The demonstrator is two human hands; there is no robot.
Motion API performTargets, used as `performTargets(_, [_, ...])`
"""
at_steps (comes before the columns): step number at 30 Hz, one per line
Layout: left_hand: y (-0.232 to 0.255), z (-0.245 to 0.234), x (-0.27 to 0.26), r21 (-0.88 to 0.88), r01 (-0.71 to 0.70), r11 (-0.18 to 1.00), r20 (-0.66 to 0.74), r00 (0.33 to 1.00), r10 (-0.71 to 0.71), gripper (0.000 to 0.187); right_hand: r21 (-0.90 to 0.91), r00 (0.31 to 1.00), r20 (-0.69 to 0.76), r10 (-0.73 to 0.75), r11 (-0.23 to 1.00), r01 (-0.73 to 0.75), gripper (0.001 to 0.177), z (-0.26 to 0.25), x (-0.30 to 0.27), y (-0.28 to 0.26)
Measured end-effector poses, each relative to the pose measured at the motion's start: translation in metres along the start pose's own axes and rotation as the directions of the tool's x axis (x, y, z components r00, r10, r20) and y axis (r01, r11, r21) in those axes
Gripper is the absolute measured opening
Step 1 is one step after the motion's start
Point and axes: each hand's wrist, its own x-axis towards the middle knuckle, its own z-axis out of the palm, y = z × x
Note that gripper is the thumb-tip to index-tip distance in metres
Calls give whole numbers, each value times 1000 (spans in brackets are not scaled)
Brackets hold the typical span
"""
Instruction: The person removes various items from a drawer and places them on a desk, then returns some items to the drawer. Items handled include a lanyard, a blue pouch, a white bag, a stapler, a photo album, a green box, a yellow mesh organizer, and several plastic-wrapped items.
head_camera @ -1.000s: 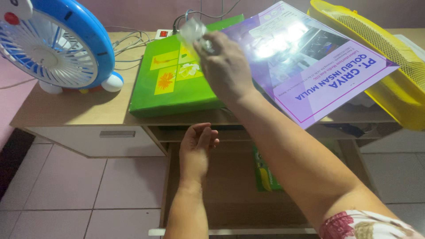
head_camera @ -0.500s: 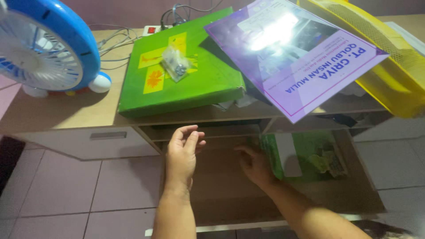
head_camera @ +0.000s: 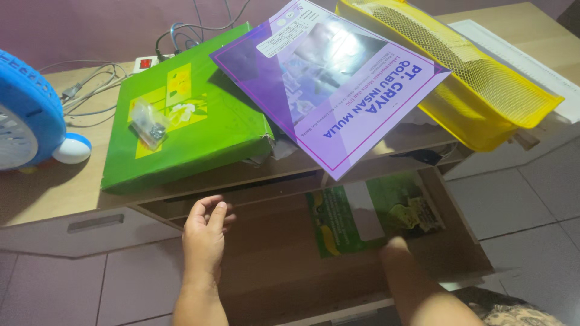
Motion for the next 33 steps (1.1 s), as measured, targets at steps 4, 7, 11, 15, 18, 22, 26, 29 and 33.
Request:
performTargets(4, [-1, 6, 3, 28, -24, 999, -15, 1000, 24, 28, 71, 989, 145, 0, 997, -10, 29, 3, 8, -7])
performTargets(7, [-4, 7, 5, 19, -26, 999, 1, 1000, 26, 28, 122, 972, 233, -15, 992, -14, 30, 5, 9, -11])
performTargets(11, [-1, 8, 4, 11, -39, 999, 15, 999, 38, 27, 181, 944, 328, -44, 983, -17, 32, 0, -5, -17])
performTargets(15, [6, 6, 0, 15, -36, 999, 30, 999, 36, 26, 303, 898, 420, -131, 953, -3, 34, -8, -52, -29])
performTargets(18, [6, 4, -1, -36, -49, 998, 54, 997, 51, 25, 396, 872, 436, -223, 917, 37, 31, -31, -104, -27])
performTargets(22, [2, -1, -2, -121, -68, 990, 81, 994, 79, 24, 398, 872, 461, -166, 917, -36, 34, -85, -163, -18])
performTargets(26, [2, -7, -5, -124, -94, 988, 87, 991, 106, 23, 342, 883, 391, -259, 932, 122, 42, -177, -189, 14])
performTargets(29, [2, -11, -10, -111, -107, 988, 85, 990, 116, 23, 194, 829, 217, -515, 855, 480, 39, -257, -182, 44])
performTargets(33, [1, -16, -14, -125, -113, 986, 78, 989, 123, 23, -260, -548, 148, -823, -567, 782, 30, -336, -183, 66])
